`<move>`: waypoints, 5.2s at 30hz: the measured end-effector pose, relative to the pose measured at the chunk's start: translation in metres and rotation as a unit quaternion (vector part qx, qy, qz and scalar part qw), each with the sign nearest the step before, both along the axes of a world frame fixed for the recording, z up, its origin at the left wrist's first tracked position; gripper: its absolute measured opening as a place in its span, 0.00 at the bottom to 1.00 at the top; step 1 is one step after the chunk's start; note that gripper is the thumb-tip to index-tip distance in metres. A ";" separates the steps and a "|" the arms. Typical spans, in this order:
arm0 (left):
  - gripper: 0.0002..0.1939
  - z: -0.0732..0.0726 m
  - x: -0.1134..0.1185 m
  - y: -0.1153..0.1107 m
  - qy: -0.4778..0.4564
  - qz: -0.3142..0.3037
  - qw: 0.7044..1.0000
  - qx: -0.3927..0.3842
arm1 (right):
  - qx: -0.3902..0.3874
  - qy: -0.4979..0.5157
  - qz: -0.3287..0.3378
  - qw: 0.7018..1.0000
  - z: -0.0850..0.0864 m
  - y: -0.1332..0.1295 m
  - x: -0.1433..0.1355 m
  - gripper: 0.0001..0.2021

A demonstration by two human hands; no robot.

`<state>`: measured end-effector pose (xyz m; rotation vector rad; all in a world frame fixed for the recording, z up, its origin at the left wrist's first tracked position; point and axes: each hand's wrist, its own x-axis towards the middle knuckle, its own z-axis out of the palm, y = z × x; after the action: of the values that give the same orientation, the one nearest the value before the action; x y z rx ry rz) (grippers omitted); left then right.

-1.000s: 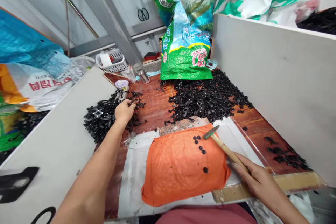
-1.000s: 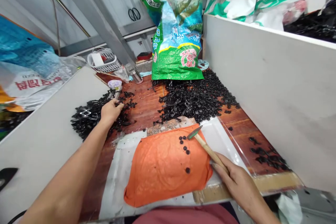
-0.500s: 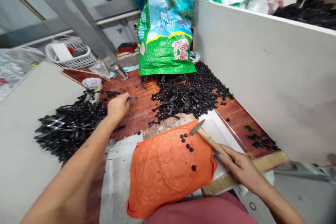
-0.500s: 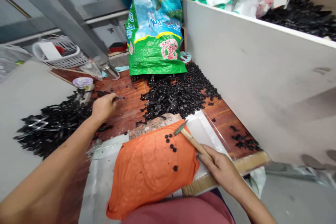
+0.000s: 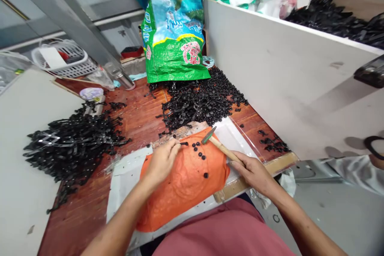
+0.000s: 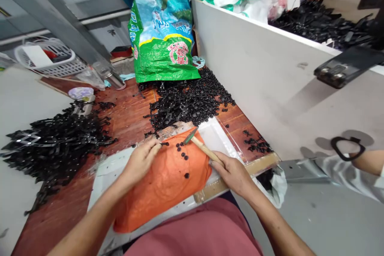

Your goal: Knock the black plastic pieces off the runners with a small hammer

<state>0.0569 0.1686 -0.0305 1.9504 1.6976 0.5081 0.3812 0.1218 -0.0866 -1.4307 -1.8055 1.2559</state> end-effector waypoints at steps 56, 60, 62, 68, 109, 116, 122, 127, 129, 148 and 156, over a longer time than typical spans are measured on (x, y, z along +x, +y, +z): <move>0.23 -0.057 0.030 -0.015 0.227 0.026 0.962 0.149 | 0.246 -0.355 0.067 0.899 0.036 0.004 -0.027 0.26; 0.22 -0.057 0.030 -0.014 0.217 0.033 0.966 0.133 | 0.225 -0.366 0.080 0.899 0.034 0.005 -0.029 0.24; 0.21 -0.057 0.029 -0.014 0.215 0.029 0.967 0.132 | 0.232 -0.321 0.065 0.916 0.033 0.004 -0.028 0.23; 0.20 -0.056 0.031 -0.012 0.216 0.025 0.968 0.125 | 0.220 -0.332 0.060 0.915 0.031 0.000 -0.028 0.25; 0.21 -0.024 0.021 -0.044 0.033 -0.064 0.997 -0.040 | 0.125 -0.254 -0.014 0.959 0.008 -0.011 -0.007 0.22; 0.21 -0.027 0.018 -0.046 0.064 -0.075 0.995 -0.015 | 0.115 -0.254 -0.015 0.960 0.007 -0.012 -0.007 0.22; 0.20 -0.025 0.019 -0.047 0.067 -0.081 0.994 -0.006 | 0.119 -0.255 -0.012 0.960 0.010 -0.011 -0.008 0.22; 0.20 -0.027 0.020 -0.048 0.103 -0.079 0.992 -0.005 | 0.111 -0.248 -0.016 0.962 0.010 -0.011 -0.009 0.21; 0.20 -0.027 0.020 -0.048 0.108 -0.080 0.991 -0.005 | 0.107 -0.238 -0.017 0.965 0.009 -0.012 -0.009 0.21; 0.22 -0.028 0.024 -0.048 0.063 -0.067 0.994 -0.051 | 0.234 -0.298 0.101 0.920 0.048 -0.028 -0.012 0.23; 0.21 -0.031 0.025 -0.051 0.077 -0.067 0.994 -0.038 | 0.222 -0.308 0.095 0.920 0.047 -0.030 -0.014 0.23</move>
<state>0.0821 0.1175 -0.0616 2.0771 1.6360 0.2461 0.3674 0.0917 -0.0399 -1.4970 -2.4890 0.4117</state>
